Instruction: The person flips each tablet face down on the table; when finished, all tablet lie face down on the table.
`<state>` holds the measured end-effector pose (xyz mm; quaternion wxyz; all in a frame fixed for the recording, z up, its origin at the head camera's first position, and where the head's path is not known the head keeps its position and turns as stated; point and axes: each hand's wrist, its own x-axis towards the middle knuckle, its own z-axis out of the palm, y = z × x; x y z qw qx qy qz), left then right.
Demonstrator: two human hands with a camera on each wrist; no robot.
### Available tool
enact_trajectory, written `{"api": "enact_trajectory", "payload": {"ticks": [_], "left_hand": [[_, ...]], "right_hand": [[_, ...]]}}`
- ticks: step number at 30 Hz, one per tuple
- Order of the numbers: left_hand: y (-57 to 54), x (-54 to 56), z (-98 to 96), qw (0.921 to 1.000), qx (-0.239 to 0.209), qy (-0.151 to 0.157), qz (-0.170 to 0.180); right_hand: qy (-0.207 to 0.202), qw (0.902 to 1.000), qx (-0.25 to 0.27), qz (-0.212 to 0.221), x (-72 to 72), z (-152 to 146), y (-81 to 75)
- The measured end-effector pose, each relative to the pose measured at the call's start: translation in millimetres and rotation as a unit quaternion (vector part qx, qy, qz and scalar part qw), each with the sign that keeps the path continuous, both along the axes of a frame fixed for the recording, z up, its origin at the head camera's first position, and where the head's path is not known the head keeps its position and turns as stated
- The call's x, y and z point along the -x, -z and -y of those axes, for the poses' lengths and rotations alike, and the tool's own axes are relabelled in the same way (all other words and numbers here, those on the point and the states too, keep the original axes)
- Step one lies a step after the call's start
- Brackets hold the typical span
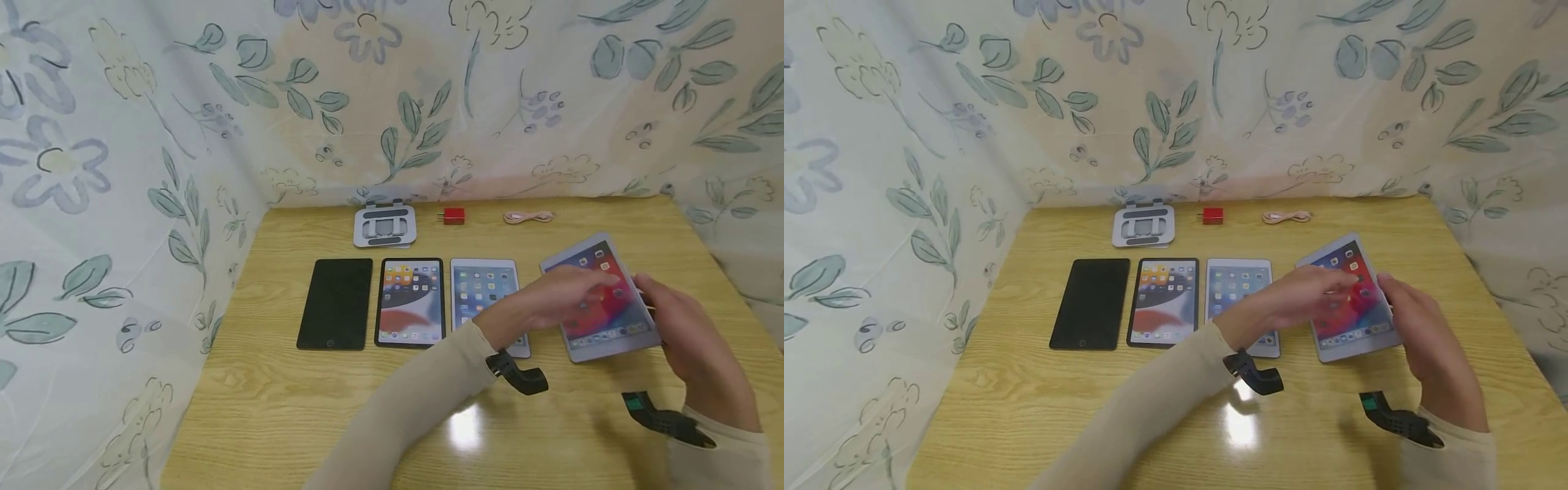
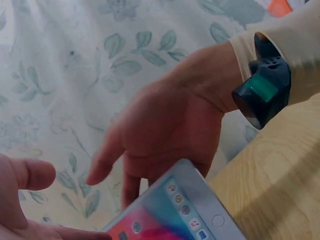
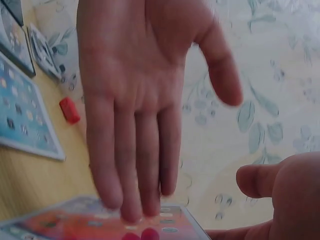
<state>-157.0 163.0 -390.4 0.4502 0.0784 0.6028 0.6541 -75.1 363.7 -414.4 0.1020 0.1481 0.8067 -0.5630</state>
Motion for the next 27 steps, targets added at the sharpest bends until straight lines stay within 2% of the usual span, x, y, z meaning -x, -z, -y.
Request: {"api": "enact_trajectory", "payload": {"ticks": [3, 6, 11, 14, 17, 21, 27], "left_hand": [[-1.3, -0.8, 1.8, 0.9998, -0.013, -0.013, 0.012], [-3.8, -2.4, 4.9, 0.9997, -0.008, -0.023, 0.005], [-7.8, -6.0, 17.8, 0.9992, -0.016, -0.037, 0.0], [-10.3, -8.9, 29.7, 0.9987, -0.022, -0.045, -0.012], [-12.6, -11.9, 40.7, 0.9978, -0.031, -0.053, -0.024], [-12.0, -14.5, 50.7, 0.9962, -0.028, -0.075, -0.033], [-0.7, -19.3, 58.6, 0.9905, -0.007, -0.127, -0.053]], "right_hand": [[-0.022, 0.999, -0.036, -0.016, 1.1, 9, -5.5], [-0.033, 0.9976, -0.052, -0.032, 1.4, 18, -9.5], [-0.068, 0.9936, -0.055, -0.072, 1.2, 29, -12.7], [-0.107, 0.9884, -0.023, -0.106, 2.4, 31, -12.9], [-0.142, 0.9791, 0.061, -0.132, 5.2, 29, -10.0], [-0.16, 0.97, 0.138, -0.121, 8.9, 22, 1.7], [-0.149, 0.9824, 0.098, -0.055, 11.7, 10, 26.5]]}}
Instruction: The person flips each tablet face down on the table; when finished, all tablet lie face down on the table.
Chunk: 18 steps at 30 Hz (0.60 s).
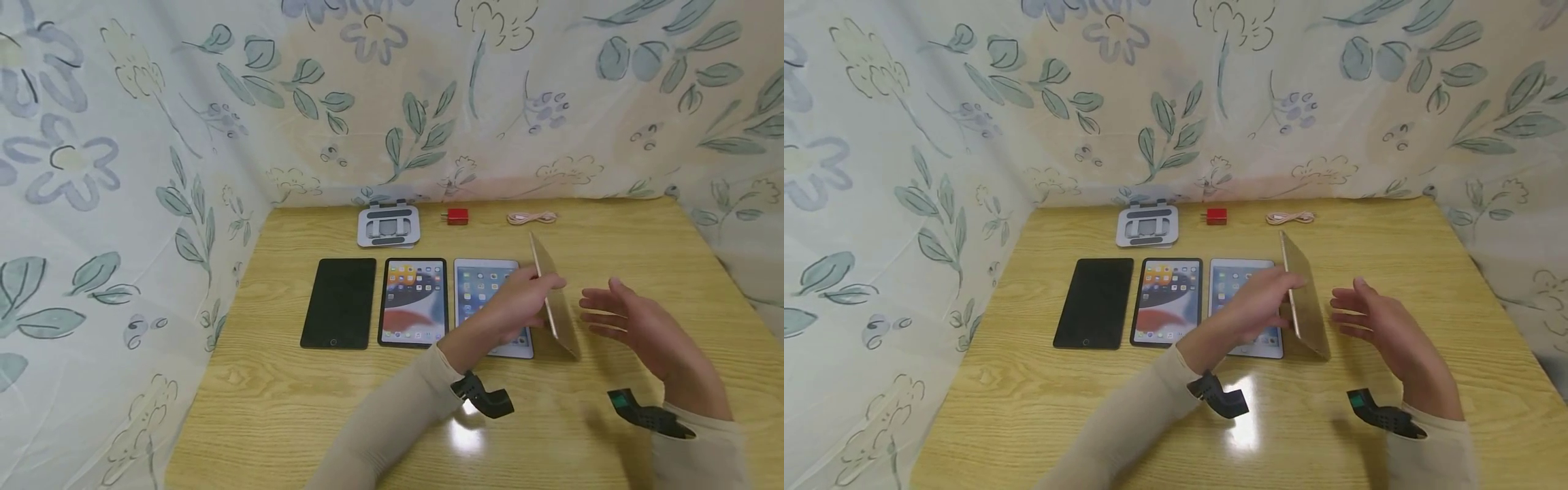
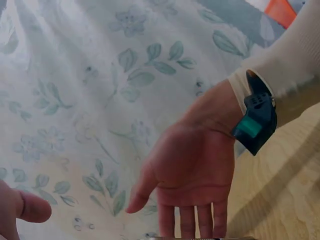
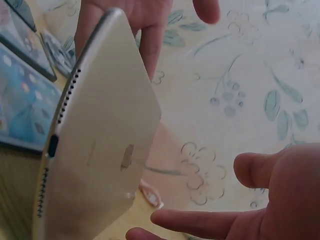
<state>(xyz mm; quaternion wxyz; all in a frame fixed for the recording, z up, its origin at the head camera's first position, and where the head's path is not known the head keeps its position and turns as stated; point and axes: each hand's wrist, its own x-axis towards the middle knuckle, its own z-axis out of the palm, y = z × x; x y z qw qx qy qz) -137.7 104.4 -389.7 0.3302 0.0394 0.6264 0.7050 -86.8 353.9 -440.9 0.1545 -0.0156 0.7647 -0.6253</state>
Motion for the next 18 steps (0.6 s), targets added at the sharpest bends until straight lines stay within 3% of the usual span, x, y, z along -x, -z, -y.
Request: {"api": "enact_trajectory", "payload": {"ticks": [6, 10, 18], "left_hand": [[11.3, -2.9, 0.3, 0.9985, -0.028, -0.046, 0.006], [17.4, -1.0, -2.4, 0.9986, -0.023, -0.045, 0.015], [30.9, 4.3, -9.6, 0.997, -0.025, -0.058, 0.045]], "right_hand": [[0.007, 0.9974, -0.061, 0.038, 3.9, -4, 13.2], [0.021, 0.9934, -0.098, 0.055, 4.5, -2, 12.4], [0.046, 0.9893, -0.116, 0.076, 3.2, -9, 6.7]]}}
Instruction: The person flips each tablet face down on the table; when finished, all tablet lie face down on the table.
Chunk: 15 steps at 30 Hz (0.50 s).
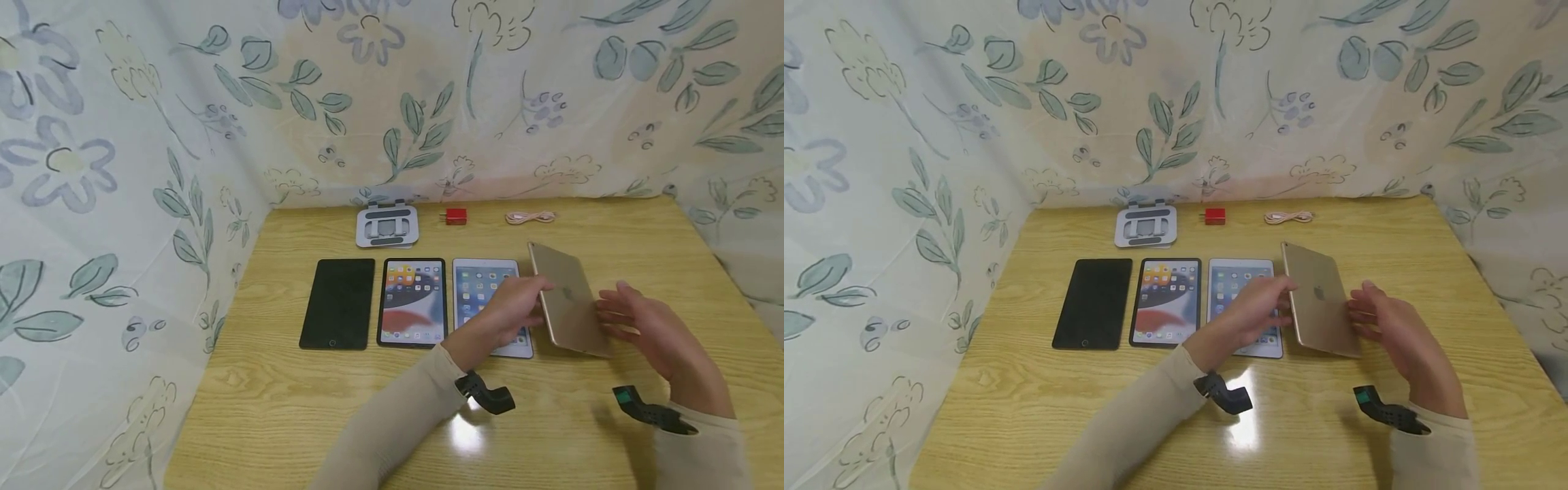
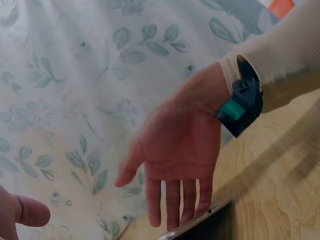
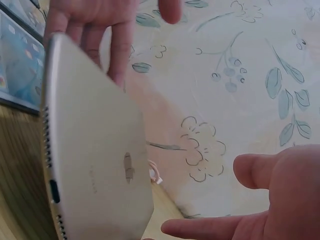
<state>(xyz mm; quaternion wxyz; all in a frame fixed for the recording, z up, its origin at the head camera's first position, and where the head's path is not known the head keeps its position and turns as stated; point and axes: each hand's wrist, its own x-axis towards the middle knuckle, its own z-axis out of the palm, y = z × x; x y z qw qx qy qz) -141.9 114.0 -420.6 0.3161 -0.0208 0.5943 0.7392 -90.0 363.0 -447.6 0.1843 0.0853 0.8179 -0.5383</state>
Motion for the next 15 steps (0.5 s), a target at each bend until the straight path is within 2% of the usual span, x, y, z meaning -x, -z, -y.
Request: {"api": "enact_trajectory", "payload": {"ticks": [15], "left_hand": [[16.7, 3.2, -16.1, 0.9995, 0.017, 0.014, 0.022]], "right_hand": [[0.033, 0.9986, -0.038, 0.018, -3.1, -11, 0.3]]}}
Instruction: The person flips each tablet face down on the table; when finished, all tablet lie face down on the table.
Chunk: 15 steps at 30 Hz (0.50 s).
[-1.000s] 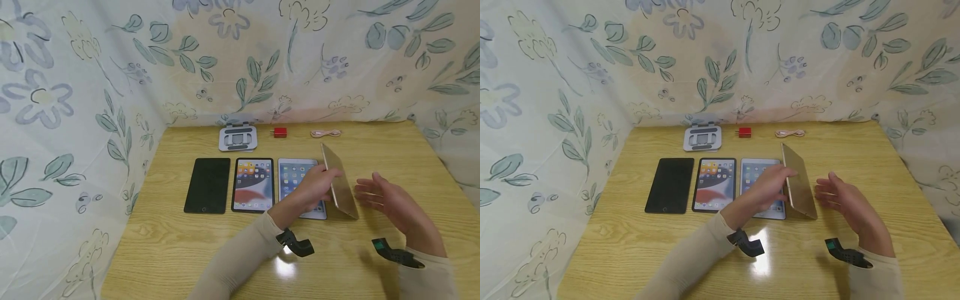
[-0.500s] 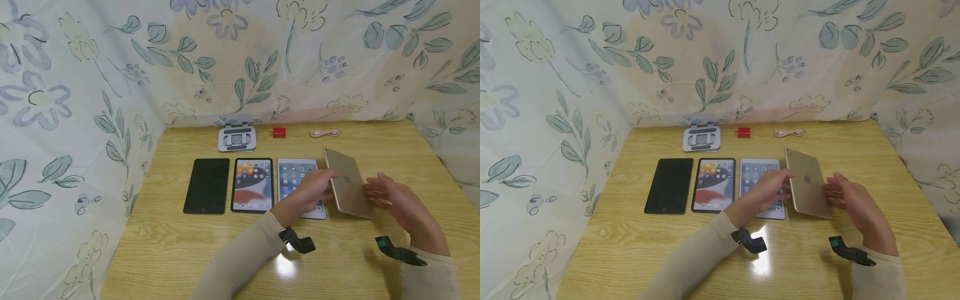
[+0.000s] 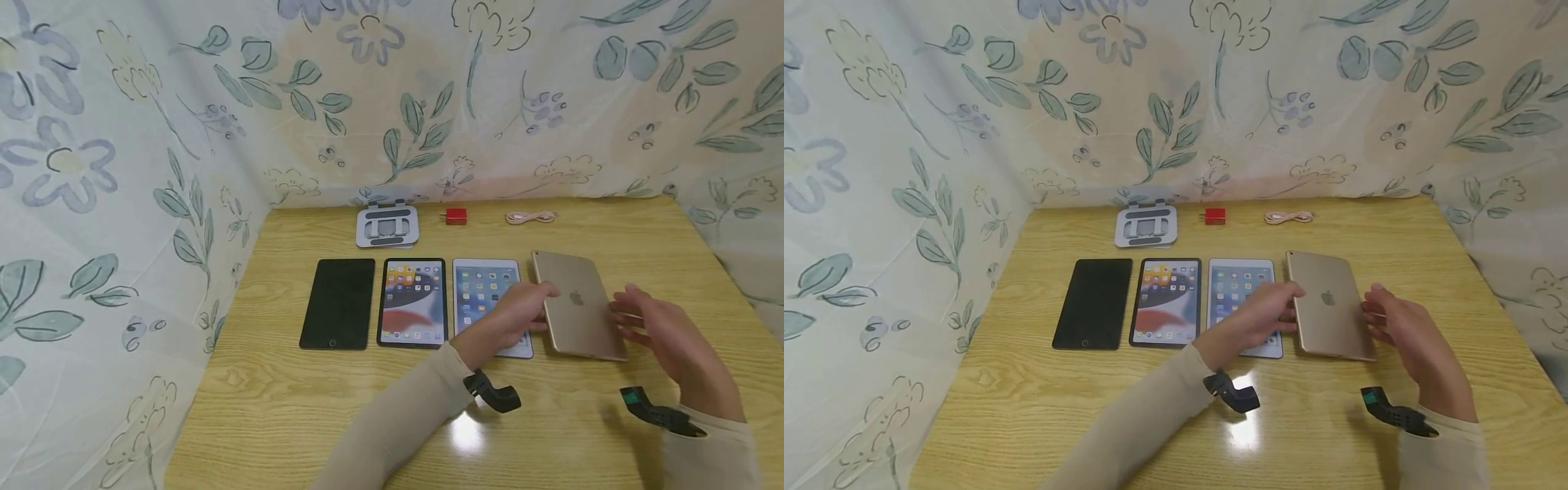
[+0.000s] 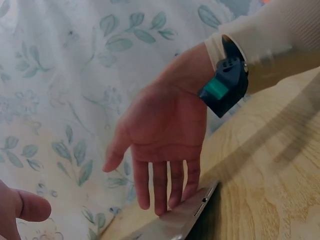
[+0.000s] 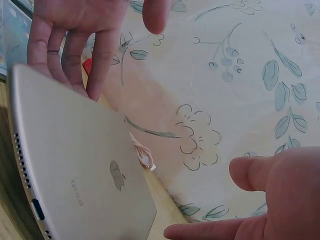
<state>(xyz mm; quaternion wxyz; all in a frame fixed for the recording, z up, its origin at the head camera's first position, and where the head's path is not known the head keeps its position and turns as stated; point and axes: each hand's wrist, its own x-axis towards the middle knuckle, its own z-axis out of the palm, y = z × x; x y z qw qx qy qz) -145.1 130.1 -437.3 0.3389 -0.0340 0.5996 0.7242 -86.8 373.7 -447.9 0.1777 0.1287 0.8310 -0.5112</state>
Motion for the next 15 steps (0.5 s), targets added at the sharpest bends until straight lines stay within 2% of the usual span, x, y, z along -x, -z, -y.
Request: {"api": "enact_trajectory", "payload": {"ticks": [7, 15], "left_hand": [[4.7, 0.1, -2.7, 0.9999, -0.011, -0.005, 0.006], [6.6, 0.1, -2.6, 0.9997, 0.02, 0.015, 0.002]], "right_hand": [[0.012, 0.9998, -0.018, 0.004, -3.1, -2.2, -1.6], [0.043, 0.9987, -0.025, 0.007, -5.0, -3.6, 0.6]]}}
